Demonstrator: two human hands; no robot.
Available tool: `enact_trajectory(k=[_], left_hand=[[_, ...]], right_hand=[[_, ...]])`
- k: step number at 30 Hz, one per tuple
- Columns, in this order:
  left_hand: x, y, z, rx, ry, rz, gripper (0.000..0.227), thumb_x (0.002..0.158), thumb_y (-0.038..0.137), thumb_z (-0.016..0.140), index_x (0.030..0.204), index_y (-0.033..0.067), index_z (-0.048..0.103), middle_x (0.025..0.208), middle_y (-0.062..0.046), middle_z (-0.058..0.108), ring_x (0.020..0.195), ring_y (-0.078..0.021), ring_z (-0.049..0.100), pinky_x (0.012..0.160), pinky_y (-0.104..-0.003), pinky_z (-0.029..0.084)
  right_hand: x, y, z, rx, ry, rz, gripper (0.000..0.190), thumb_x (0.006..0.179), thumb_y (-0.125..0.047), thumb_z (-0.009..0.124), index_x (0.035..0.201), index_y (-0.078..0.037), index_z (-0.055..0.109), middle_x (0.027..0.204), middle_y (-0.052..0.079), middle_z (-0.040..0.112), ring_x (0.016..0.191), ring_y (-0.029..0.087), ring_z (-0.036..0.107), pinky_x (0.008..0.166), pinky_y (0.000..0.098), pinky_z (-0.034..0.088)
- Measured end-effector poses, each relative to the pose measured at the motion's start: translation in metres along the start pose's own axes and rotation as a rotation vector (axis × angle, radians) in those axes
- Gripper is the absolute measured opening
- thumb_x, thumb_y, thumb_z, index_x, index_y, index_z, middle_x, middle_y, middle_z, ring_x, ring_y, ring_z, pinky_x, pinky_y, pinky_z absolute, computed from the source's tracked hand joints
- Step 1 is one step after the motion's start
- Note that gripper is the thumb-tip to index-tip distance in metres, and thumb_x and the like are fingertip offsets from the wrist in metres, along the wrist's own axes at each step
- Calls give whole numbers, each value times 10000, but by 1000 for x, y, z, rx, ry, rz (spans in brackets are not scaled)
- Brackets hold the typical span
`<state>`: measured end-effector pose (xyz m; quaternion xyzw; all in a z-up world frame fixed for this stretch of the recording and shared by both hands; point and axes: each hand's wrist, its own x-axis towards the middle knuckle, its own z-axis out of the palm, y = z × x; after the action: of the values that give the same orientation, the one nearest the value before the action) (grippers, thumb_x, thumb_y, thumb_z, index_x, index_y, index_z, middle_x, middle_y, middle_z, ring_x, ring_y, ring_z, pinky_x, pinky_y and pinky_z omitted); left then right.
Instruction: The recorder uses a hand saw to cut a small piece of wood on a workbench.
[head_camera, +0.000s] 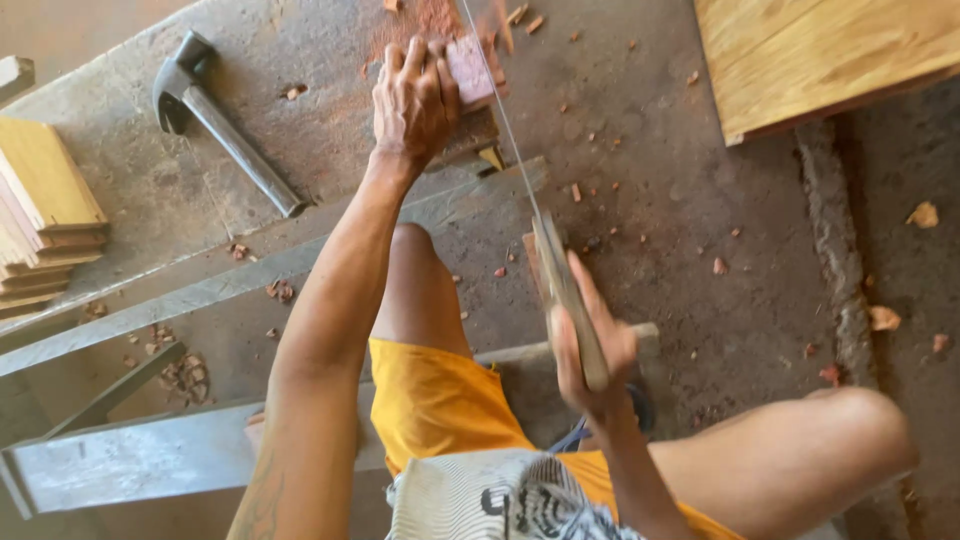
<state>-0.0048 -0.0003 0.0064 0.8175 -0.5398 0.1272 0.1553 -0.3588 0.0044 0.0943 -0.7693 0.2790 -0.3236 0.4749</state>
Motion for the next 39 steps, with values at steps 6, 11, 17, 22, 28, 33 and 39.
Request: enact_trajectory(k=[6,11,17,22,28,33,39], left_hand=[[-1,-9,14,18,43,32,248,1041,184,490,1089,19,669,1056,-179,600,958,-369,584,740,-478,562],[5,-3,-6,-24,9,9,240,1072,157,472,1102,-1,650,1062,-186,610,962,-360,587,756,-488,560],[0,-1,-3,-11,-19,-7,233,1072,150,464,1090,6,645,1038,-177,614,935,-337,586,726,-464,553],[5,2,-6,21,-40,-14,230,1065,150,466,1090,16,650,1044,-166,617,950,-335,584,711,-465,546],[-1,-5,2,36,-46,-7,237,1081,161,465,1120,14,647,1061,-167,616,965,-334,579,707,-464,543],[1,-2,-3,1,-30,-11,237,1079,160,473,1121,13,653,1083,-177,611,984,-360,577,720,-479,539],[1,-2,-4,32,32,37,238,1069,153,495,1173,1,647,1129,-168,603,1020,-353,579,780,-473,543]], right_hand=[[-59,-27,-46,24,53,204,488,997,-183,545,1404,86,570,784,55,713,550,75,599,530,247,491],[-58,-39,-58,-34,88,287,534,958,-172,553,1422,93,561,776,56,698,596,74,619,574,248,513],[-59,-32,-55,22,41,261,491,929,-118,577,1359,121,574,1017,155,754,511,66,605,524,241,500],[-64,-29,-58,74,38,181,478,953,-92,569,1364,150,543,1274,237,701,577,75,654,555,235,528],[-80,-28,-65,39,-25,188,328,903,-85,599,1103,173,637,1243,285,709,489,81,633,499,239,510],[-93,-57,-87,25,-20,295,243,909,-121,615,977,112,642,1243,291,696,606,112,722,591,259,562],[-59,-24,-56,-64,-55,74,311,932,-117,607,1125,125,637,1265,261,695,617,168,694,568,283,526]])
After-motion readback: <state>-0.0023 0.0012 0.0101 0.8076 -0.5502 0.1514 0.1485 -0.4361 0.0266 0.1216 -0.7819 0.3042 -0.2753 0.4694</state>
